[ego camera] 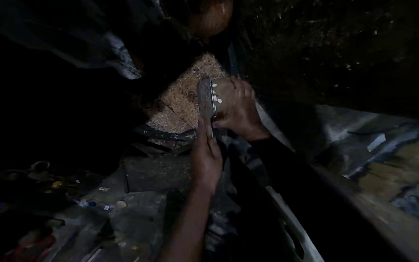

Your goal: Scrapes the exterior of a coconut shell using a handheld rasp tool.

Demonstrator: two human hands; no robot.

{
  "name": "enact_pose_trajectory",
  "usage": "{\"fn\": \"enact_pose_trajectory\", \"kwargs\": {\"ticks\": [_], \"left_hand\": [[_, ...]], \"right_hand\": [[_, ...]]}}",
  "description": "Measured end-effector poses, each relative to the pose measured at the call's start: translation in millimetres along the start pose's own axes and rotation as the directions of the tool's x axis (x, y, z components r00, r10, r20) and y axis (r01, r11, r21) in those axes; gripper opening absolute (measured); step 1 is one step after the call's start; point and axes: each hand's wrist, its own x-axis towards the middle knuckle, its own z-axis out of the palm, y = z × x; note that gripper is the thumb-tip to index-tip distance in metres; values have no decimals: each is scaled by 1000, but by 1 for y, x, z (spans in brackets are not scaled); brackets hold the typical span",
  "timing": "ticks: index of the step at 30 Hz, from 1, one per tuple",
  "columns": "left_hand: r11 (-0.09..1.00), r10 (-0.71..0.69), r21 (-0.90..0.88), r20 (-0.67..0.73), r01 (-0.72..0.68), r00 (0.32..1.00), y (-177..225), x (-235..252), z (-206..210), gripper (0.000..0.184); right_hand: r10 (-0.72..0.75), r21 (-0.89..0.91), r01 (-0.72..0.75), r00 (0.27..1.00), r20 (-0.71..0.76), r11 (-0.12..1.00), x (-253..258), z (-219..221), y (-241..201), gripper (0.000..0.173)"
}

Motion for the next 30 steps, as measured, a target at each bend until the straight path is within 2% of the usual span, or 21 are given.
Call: {"fn": "enact_pose_trajectory", "kwargs": {"ticks": [2,3,5,8,9,11,13,14,17,19,20,22,25,27,30], "left_hand": [[999,-42,2,53,42,998,-8,-28,-6,69],[996,-86,32,92,83,992,-2,-25,-17,69],[975,-213,113,206,193,955,21,13,-46,65],[975,-197,150,258,163,946,39,69,-61,58],[980,-163,155,247,127,955,41,65,-60,58],[982,-78,184,182,44,980,40,26,-56,61],[969,-50,246,169,7,984,34,-15,-54,68],[961,-65,276,179,13,982,37,-20,-56,69],[938,-158,339,231,73,960,58,26,-66,68],[943,-117,331,204,45,972,59,53,-60,70],[951,-86,308,175,29,981,55,48,-53,72],[954,-49,299,125,9,991,36,7,-39,74],[949,-45,316,129,2,991,20,-38,-34,69],[954,-102,295,177,46,979,39,-13,-45,69],[961,-139,268,249,70,959,59,60,-57,67]], "right_hand": [[-19,-19,20,1000,20,1000,-7,2,1,141],[-62,-31,62,998,13,998,-10,4,3,140],[-164,-51,164,986,4,985,-14,9,4,137],[-258,-137,264,964,60,955,-17,14,2,131],[-236,-151,246,969,77,957,-17,11,-1,133],[-179,-157,190,981,80,969,-9,7,-5,137],[-139,-142,149,987,80,979,-7,5,-4,145],[-124,-146,136,988,89,980,-6,6,-4,148],[-80,-140,96,990,119,985,-7,6,-19,145],[-82,-156,102,988,129,982,-5,5,-27,136],[-76,-160,95,990,122,983,-2,4,-28,137],[-81,-170,99,991,109,980,4,3,-25,146],[-104,-168,118,991,89,979,1,6,-12,138],[-100,-123,108,993,69,987,-4,7,-7,142],[-182,-86,189,980,84,978,-7,7,-2,136]]}}
